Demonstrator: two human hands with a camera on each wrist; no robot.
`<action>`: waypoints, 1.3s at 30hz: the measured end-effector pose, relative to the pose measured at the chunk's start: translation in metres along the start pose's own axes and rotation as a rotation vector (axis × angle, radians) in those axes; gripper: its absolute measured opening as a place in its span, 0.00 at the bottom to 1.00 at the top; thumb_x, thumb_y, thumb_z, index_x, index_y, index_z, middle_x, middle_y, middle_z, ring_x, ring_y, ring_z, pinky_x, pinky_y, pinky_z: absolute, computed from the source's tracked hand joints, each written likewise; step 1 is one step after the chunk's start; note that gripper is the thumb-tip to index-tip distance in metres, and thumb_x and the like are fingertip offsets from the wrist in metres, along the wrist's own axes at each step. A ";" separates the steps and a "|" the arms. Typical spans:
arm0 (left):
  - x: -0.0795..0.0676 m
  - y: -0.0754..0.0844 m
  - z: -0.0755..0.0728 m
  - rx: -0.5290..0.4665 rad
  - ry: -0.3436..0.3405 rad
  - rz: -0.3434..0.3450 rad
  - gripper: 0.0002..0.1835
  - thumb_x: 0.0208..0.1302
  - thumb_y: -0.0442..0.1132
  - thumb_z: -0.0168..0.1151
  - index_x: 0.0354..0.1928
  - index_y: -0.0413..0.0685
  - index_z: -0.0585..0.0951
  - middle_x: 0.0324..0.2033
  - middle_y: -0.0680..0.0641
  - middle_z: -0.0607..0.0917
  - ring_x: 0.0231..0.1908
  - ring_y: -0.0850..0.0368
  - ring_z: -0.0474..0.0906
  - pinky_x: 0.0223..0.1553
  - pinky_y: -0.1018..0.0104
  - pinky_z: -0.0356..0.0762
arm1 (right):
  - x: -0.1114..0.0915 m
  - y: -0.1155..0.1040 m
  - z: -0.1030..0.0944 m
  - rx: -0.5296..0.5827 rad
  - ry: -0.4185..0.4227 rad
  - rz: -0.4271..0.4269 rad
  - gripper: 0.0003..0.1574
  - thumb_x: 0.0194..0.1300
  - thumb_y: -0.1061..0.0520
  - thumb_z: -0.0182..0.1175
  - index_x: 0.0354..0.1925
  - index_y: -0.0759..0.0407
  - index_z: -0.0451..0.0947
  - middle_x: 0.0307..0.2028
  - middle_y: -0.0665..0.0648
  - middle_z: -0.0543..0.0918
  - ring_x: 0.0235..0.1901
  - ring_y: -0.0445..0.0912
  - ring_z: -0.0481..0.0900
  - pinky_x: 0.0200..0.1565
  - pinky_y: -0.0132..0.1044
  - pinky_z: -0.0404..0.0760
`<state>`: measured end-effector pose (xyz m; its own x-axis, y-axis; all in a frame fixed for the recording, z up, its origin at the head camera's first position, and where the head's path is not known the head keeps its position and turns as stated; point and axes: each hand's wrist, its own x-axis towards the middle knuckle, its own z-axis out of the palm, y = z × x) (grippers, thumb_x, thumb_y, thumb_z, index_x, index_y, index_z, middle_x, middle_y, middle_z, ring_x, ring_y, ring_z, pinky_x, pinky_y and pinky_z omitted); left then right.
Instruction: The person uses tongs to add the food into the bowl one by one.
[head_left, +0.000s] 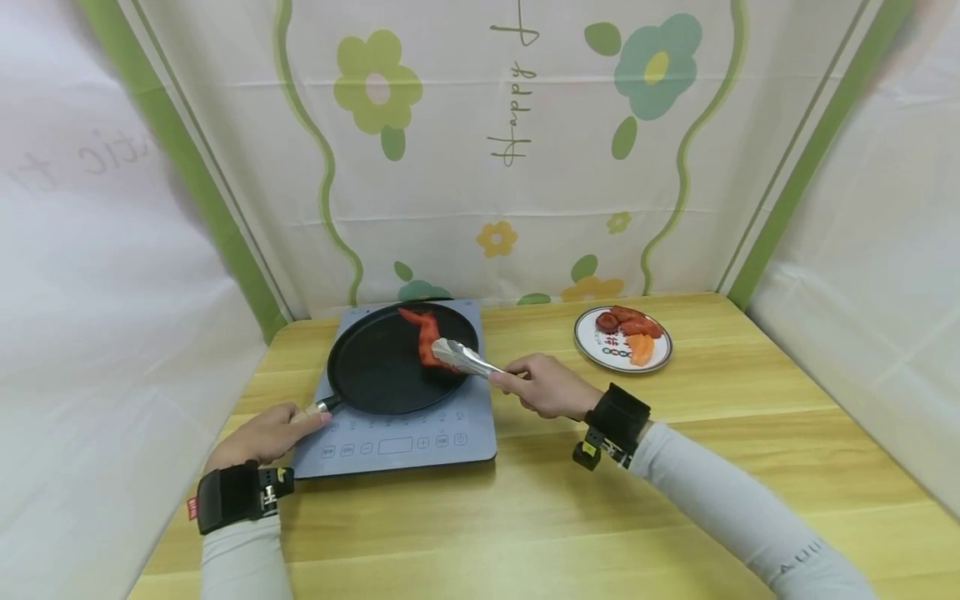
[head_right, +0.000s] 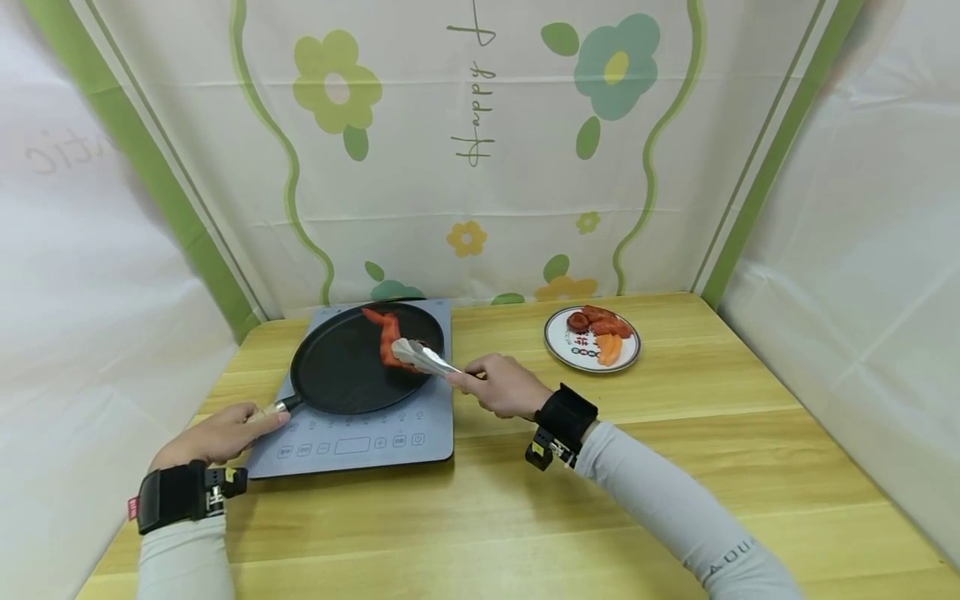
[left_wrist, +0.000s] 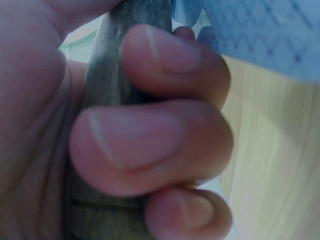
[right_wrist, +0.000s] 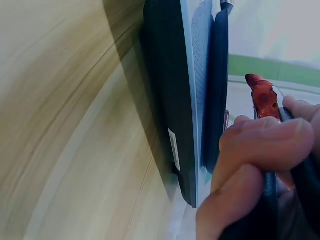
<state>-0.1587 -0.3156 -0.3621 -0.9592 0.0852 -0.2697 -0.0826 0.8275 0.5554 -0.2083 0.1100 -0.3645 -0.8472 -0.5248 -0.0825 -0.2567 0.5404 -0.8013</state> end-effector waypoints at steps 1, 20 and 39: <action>0.000 0.000 0.000 -0.003 0.001 -0.002 0.29 0.64 0.63 0.54 0.35 0.40 0.70 0.25 0.47 0.69 0.24 0.53 0.65 0.25 0.61 0.63 | 0.002 -0.001 0.002 -0.016 -0.001 -0.007 0.25 0.68 0.33 0.50 0.40 0.49 0.79 0.15 0.51 0.65 0.12 0.44 0.59 0.14 0.35 0.58; 0.001 -0.002 -0.001 0.004 0.011 0.005 0.31 0.61 0.66 0.56 0.32 0.41 0.67 0.23 0.47 0.66 0.22 0.54 0.63 0.24 0.62 0.61 | 0.027 -0.020 0.012 -0.344 0.048 -0.055 0.30 0.69 0.31 0.46 0.34 0.51 0.80 0.16 0.48 0.64 0.13 0.42 0.61 0.17 0.34 0.57; -0.001 -0.002 0.000 -0.012 0.010 0.020 0.30 0.63 0.64 0.55 0.31 0.41 0.65 0.22 0.47 0.65 0.20 0.55 0.62 0.23 0.62 0.61 | 0.027 -0.030 0.011 -0.469 0.059 0.028 0.32 0.67 0.27 0.43 0.25 0.47 0.74 0.15 0.48 0.67 0.13 0.43 0.64 0.16 0.35 0.58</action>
<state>-0.1576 -0.3173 -0.3628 -0.9634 0.0961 -0.2501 -0.0662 0.8190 0.5699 -0.2186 0.0722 -0.3486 -0.8785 -0.4746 -0.0556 -0.4039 0.7997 -0.4442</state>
